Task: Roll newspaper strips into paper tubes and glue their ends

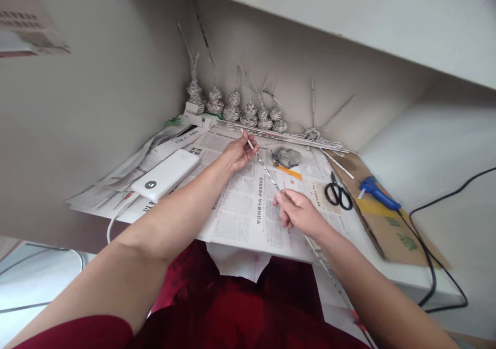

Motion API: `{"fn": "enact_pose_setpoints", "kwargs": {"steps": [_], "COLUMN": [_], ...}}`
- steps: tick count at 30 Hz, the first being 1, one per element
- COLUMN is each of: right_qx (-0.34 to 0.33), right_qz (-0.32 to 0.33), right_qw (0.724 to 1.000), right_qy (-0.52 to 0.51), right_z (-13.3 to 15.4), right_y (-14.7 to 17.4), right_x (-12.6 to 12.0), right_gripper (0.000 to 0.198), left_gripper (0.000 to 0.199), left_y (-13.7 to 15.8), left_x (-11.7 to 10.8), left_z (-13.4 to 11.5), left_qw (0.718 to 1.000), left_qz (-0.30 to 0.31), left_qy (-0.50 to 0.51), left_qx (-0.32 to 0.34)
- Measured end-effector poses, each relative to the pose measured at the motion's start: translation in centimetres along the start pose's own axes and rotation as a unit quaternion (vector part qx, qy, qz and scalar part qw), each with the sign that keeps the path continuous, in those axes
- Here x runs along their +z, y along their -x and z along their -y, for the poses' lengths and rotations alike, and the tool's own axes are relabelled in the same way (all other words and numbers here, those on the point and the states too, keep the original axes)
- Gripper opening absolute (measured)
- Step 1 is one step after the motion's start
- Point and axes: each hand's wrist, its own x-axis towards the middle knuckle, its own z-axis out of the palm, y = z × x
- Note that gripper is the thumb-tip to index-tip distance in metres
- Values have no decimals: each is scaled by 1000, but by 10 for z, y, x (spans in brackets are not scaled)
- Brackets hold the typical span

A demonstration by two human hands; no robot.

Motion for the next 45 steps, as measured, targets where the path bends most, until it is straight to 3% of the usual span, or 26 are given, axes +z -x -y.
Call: {"fn": "enact_pose_setpoints", "kwargs": {"steps": [3, 6, 8, 12, 14, 19, 23, 25, 30, 34, 37, 42, 45], "right_qx": [-16, 42, 56, 3, -9, 57, 17, 7, 43, -3, -35, 29, 35], "right_qz": [-19, 79, 105, 6, -13, 99, 29, 14, 117, 27, -25, 120, 108], "right_qw": [1000, 986, 976, 999, 999, 966, 994, 995, 956, 995, 998, 967, 976], "right_qy": [19, -144, -184, -43, -41, -234, -100, -94, -264, -98, -37, -224, -185], "right_z": [2, 2, 2, 1, 2, 4, 6, 8, 11, 10, 9, 8, 7], "right_y": [-3, -2, -3, -12, -17, -19, -24, -27, -25, -30, -36, -36, -40], "right_x": [-1, 0, 2, 6, 8, 8, 8, 9, 10, 8, 7, 3, -3], "right_gripper": [33, 36, 38, 38, 37, 36, 40, 38, 34, 38, 38, 38, 40], "left_gripper": [29, 31, 29, 25, 25, 25, 19, 18, 20, 21, 21, 20, 18], "left_y": [0, 1, 2, 3, 3, 5, 7, 8, 7, 8, 9, 12, 11], "left_x": [-1, 1, 1, 2, 2, 3, 4, 4, 4, 5, 6, 7, 5], "left_z": [-1, -1, 0, 4, 4, 3, 5, 5, 7, 11, 12, 12, 14], "left_qw": [1000, 1000, 1000, 1000, 1000, 999, 998, 998, 997, 996, 995, 993, 993], "left_qz": [-6, -1, 3, 6, 22, 53, 49, 54, 73, 75, 86, 104, 103], "left_qy": [12, 17, 11, -11, -10, -9, -33, -32, -25, -40, -44, -42, -42], "left_qx": [-1, -10, -11, 2, 5, -2, -6, -7, -11, -11, -10, -28, -32]}}
